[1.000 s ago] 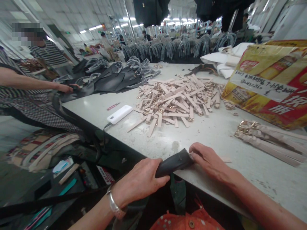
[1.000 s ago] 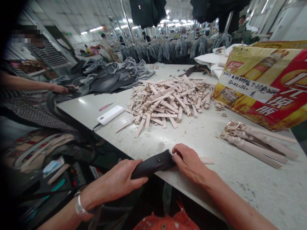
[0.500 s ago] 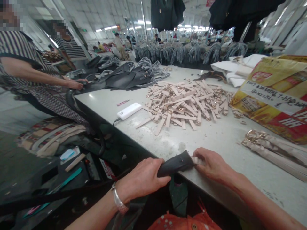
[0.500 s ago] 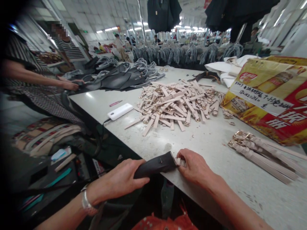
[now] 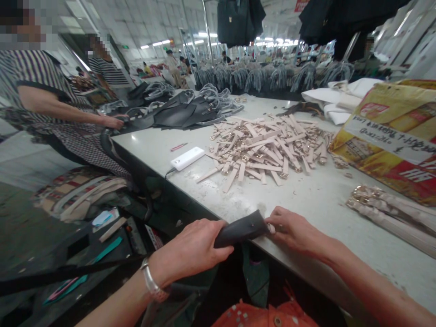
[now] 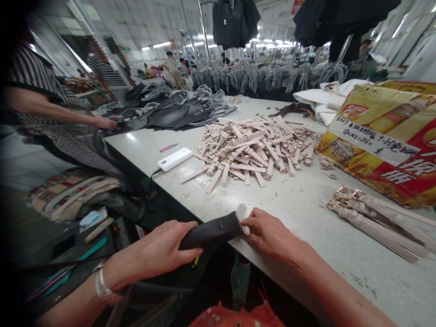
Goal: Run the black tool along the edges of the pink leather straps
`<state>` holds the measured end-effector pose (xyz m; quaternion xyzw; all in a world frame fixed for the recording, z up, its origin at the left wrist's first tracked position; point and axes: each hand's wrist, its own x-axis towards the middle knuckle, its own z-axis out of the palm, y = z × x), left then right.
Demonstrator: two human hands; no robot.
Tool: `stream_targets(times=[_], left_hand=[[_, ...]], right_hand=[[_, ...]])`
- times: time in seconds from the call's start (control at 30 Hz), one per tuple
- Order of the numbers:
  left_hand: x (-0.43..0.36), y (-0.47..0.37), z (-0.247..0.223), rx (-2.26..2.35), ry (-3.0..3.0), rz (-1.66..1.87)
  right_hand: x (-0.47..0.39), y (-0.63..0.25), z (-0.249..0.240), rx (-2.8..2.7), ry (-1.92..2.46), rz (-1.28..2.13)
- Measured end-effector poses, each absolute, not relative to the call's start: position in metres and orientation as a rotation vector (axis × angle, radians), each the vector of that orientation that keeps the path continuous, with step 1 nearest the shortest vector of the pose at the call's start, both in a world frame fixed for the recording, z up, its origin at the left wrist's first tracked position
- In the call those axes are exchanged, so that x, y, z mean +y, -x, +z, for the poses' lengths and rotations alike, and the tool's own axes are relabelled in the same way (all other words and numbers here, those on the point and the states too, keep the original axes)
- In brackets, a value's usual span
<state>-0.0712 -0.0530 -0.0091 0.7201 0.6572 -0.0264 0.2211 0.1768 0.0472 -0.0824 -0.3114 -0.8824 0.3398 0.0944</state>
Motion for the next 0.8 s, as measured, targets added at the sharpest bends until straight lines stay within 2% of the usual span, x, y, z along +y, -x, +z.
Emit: stream_targets(times=[0.13, 0.37, 0.8], left_hand=[[-0.05, 0.064, -0.02, 1.748, -2.044, -0.12], [-0.04, 0.058, -0.017, 1.707, -2.108, -0.201], [-0.026, 0.052, -0.01, 1.696, -2.071, -0.328]], right_hand=[[0.041, -0.189, -0.092, -2.606, 0.929, 0.899], [0.035, -0.2, -0.093, -2.444, 0.966, 1.045], [0.037, -0.225, -0.11, -2.398, 1.089, 0.856]])
